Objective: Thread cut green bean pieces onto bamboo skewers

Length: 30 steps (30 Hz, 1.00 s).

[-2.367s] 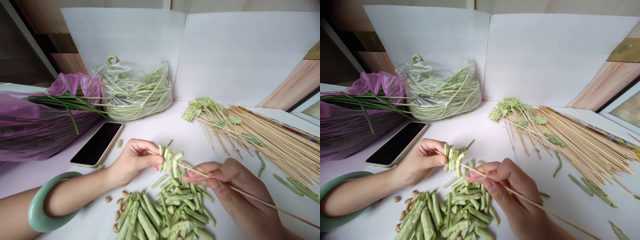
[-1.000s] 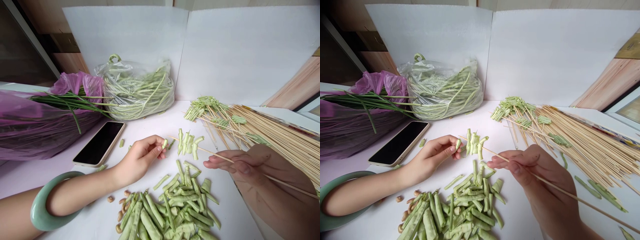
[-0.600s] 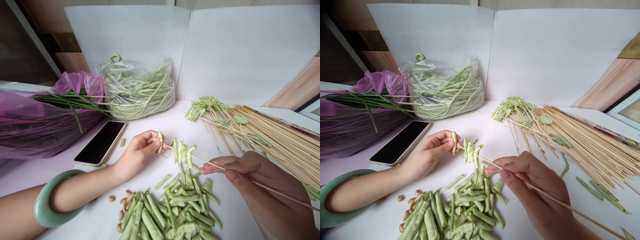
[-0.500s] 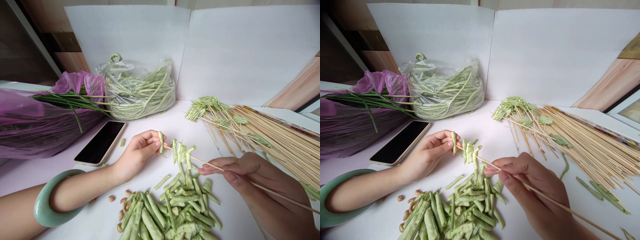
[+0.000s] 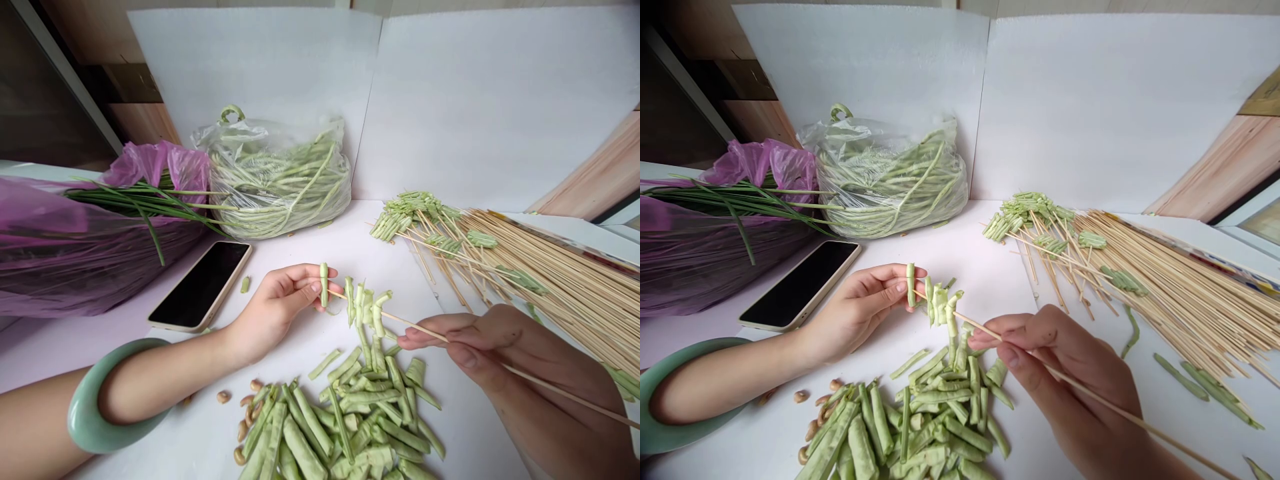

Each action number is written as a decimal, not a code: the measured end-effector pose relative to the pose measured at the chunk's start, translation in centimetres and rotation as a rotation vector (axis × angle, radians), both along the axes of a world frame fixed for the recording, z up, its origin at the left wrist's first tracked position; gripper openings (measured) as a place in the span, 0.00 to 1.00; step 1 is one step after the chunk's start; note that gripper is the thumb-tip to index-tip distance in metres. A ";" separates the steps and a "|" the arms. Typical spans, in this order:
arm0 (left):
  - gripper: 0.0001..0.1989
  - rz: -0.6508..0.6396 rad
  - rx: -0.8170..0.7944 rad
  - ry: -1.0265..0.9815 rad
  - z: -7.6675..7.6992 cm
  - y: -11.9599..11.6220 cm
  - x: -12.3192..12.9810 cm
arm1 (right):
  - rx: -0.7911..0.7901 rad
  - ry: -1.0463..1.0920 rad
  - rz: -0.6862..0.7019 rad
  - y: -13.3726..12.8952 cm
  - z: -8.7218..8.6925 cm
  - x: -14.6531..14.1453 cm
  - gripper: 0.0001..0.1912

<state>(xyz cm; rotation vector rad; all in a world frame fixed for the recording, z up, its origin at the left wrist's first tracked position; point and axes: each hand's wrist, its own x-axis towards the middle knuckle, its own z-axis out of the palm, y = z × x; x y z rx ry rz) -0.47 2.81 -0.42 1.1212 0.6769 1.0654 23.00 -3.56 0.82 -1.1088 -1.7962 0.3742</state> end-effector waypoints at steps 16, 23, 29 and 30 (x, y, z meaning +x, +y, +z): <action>0.06 -0.018 -0.008 0.063 0.0 0.2 0.0 | -0.019 -0.015 0.028 0.0 0.2 -0.1 0.06; 0.07 0.005 -0.029 0.074 -0.1 0.2 0.0 | -0.002 -0.029 0.030 0.1 0.2 -0.1 0.07; 0.06 -0.009 -0.003 0.100 0.0 0.1 -0.1 | -0.017 -0.017 0.011 0.0 0.3 0.0 0.07; 0.06 -0.008 -0.003 0.104 0.0 0.1 -0.1 | -0.014 -0.022 0.012 0.0 0.3 0.0 0.07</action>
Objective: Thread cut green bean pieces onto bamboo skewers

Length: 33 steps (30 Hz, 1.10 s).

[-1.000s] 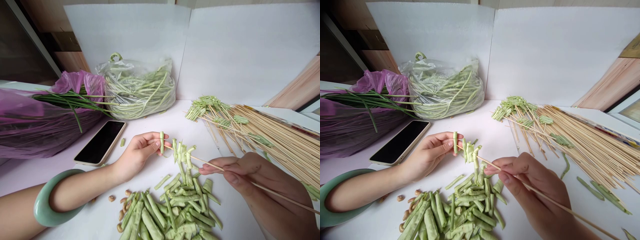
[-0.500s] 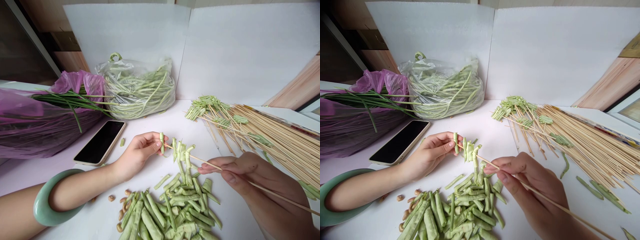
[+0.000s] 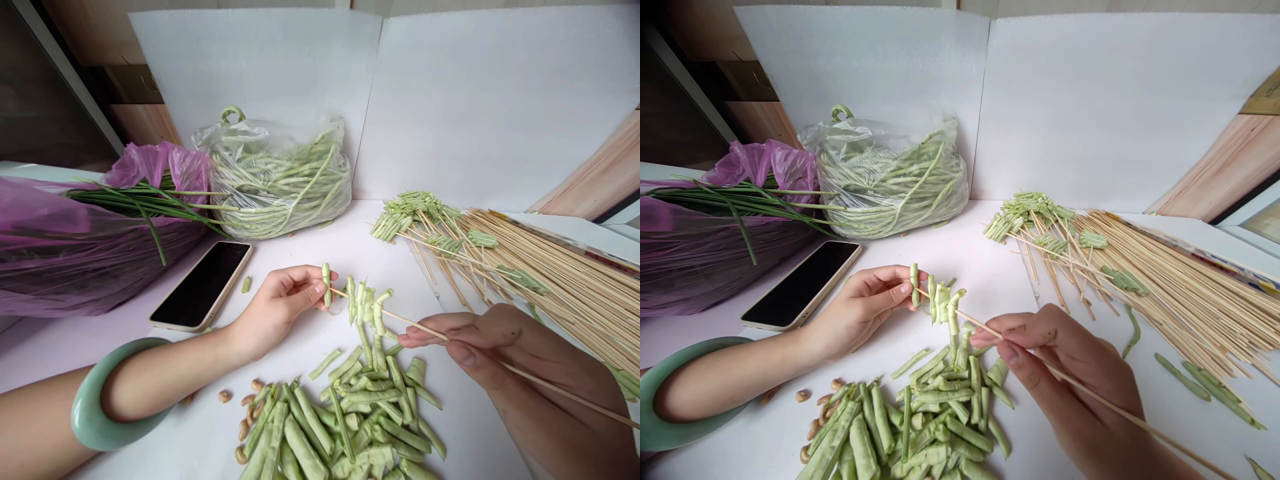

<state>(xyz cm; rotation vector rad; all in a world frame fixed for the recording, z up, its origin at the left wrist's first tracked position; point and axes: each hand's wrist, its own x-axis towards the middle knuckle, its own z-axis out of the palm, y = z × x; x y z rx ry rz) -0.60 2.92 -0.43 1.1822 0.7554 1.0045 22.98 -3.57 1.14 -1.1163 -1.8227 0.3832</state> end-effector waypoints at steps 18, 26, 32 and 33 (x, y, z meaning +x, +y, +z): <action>0.07 0.004 0.002 0.007 0.0 0.1 0.0 | -0.003 0.018 -0.007 -0.1 -0.2 0.0 0.06; 0.07 0.003 0.002 -0.024 0.0 0.1 0.1 | 0.020 -0.096 -0.032 -0.3 0.2 0.2 0.08; 0.07 0.010 0.040 -0.008 -0.1 0.1 0.0 | 0.025 -0.149 -0.047 -0.4 0.3 0.3 0.08; 0.07 0.010 0.049 -0.002 -0.1 0.2 0.0 | 0.031 -0.154 -0.042 -0.4 0.2 0.3 0.09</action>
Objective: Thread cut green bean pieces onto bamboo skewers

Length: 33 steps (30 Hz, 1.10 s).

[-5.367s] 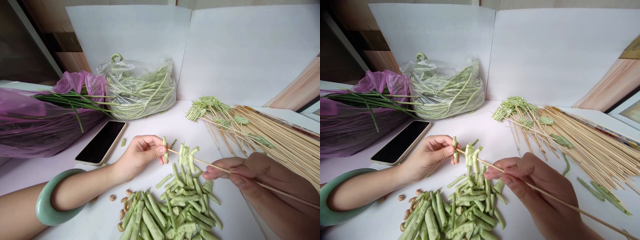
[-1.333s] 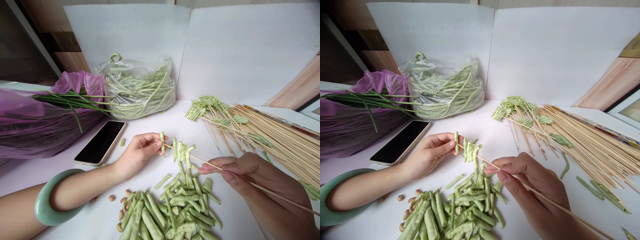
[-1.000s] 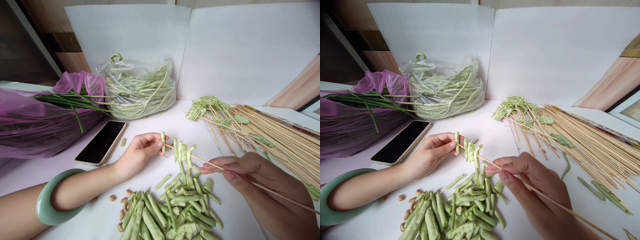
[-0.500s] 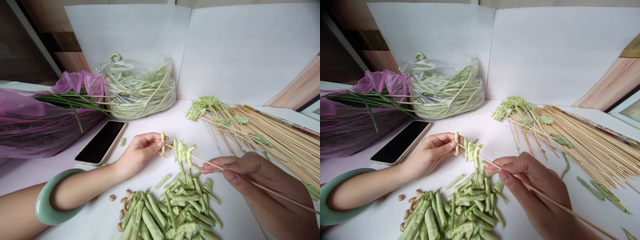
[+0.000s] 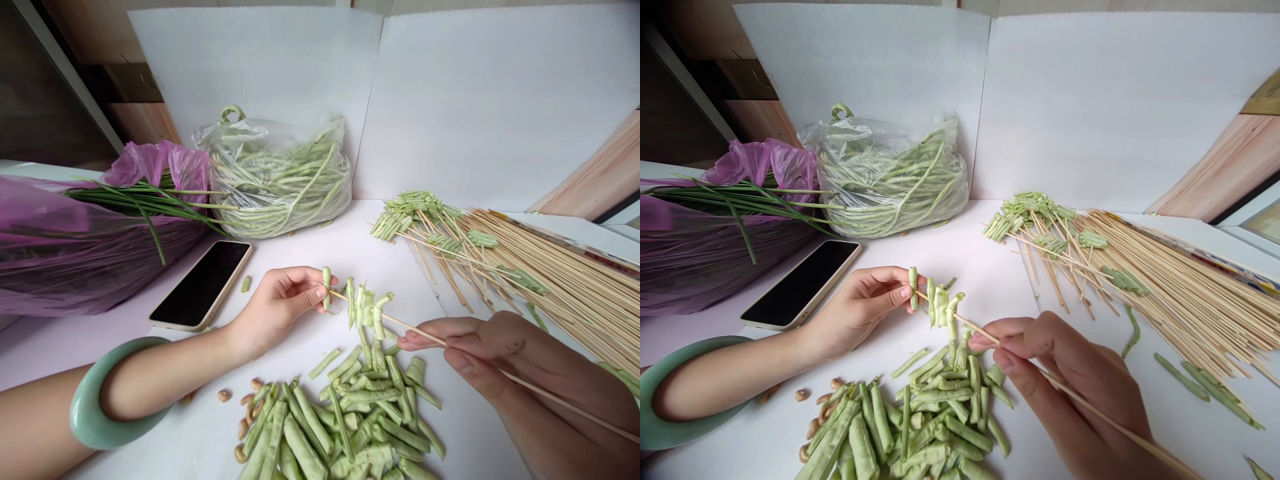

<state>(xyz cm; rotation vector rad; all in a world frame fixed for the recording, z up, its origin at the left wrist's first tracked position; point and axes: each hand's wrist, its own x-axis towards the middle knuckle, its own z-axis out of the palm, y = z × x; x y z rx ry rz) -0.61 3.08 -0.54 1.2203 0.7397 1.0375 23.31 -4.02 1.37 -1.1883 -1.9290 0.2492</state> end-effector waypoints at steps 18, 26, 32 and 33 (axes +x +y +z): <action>0.04 -0.075 0.000 -0.026 0.0 0.0 0.0 | -0.040 0.094 0.093 0.1 -0.5 -0.1 0.07; 0.03 -0.164 -0.010 0.004 0.0 -0.5 -0.2 | -0.127 0.216 0.206 0.1 -1.1 -0.3 0.06; 0.04 -0.175 -0.019 0.022 -0.2 -0.4 -0.1 | -0.134 0.214 0.192 0.3 -1.1 -0.2 0.07; 0.04 -0.170 -0.017 0.033 -0.2 -0.3 0.0 | -0.116 0.203 0.181 0.4 -1.0 -0.2 0.08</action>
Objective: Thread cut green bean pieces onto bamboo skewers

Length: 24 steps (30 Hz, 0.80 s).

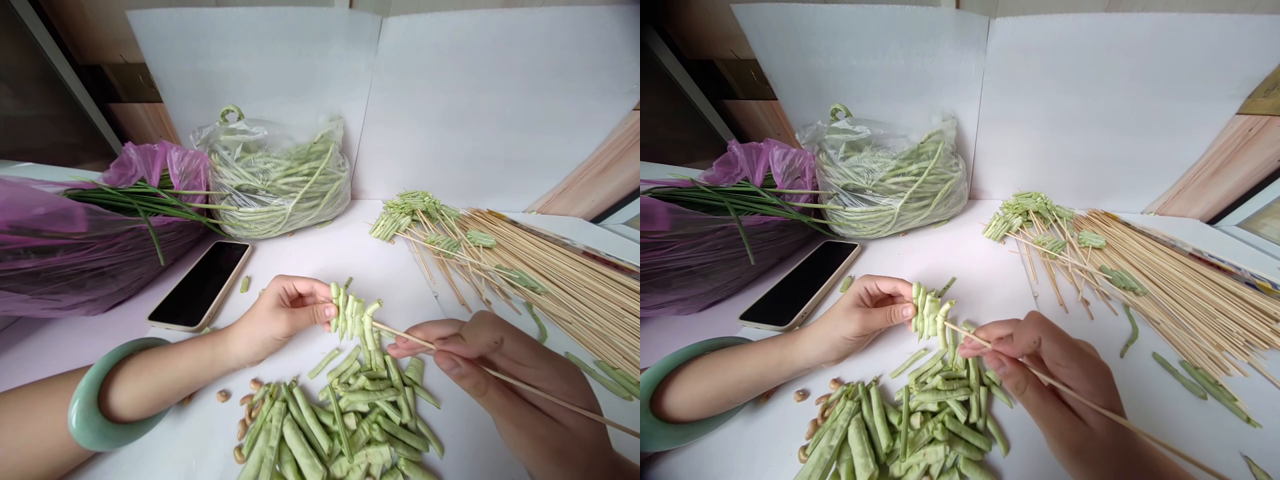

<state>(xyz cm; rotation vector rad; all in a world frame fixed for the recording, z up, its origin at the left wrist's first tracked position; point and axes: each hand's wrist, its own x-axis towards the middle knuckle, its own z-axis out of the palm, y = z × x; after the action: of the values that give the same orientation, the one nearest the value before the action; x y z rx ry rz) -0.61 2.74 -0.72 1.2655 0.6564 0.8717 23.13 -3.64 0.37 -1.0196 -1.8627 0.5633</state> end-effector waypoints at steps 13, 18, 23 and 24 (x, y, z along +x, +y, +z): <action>0.07 -0.162 0.702 0.797 1.9 -1.4 -0.1 | 0.070 0.154 -0.292 0.5 1.6 -0.6 0.08; 0.05 -0.223 0.798 0.936 1.8 -1.5 -0.1 | 0.102 0.074 -0.274 0.6 1.2 0.1 0.08; 0.05 -0.212 0.791 0.844 1.4 -1.2 -0.2 | 0.100 0.084 -0.270 0.5 0.8 0.1 0.07; 0.04 -0.207 0.793 0.840 1.4 -1.1 -0.2 | 0.090 0.092 -0.278 0.5 0.8 0.0 0.07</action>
<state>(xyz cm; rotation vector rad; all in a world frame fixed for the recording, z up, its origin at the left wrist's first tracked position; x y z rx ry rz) -0.85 1.60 0.66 2.4261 0.8326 0.3853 23.17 -3.15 1.20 -1.1486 -1.6164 0.3517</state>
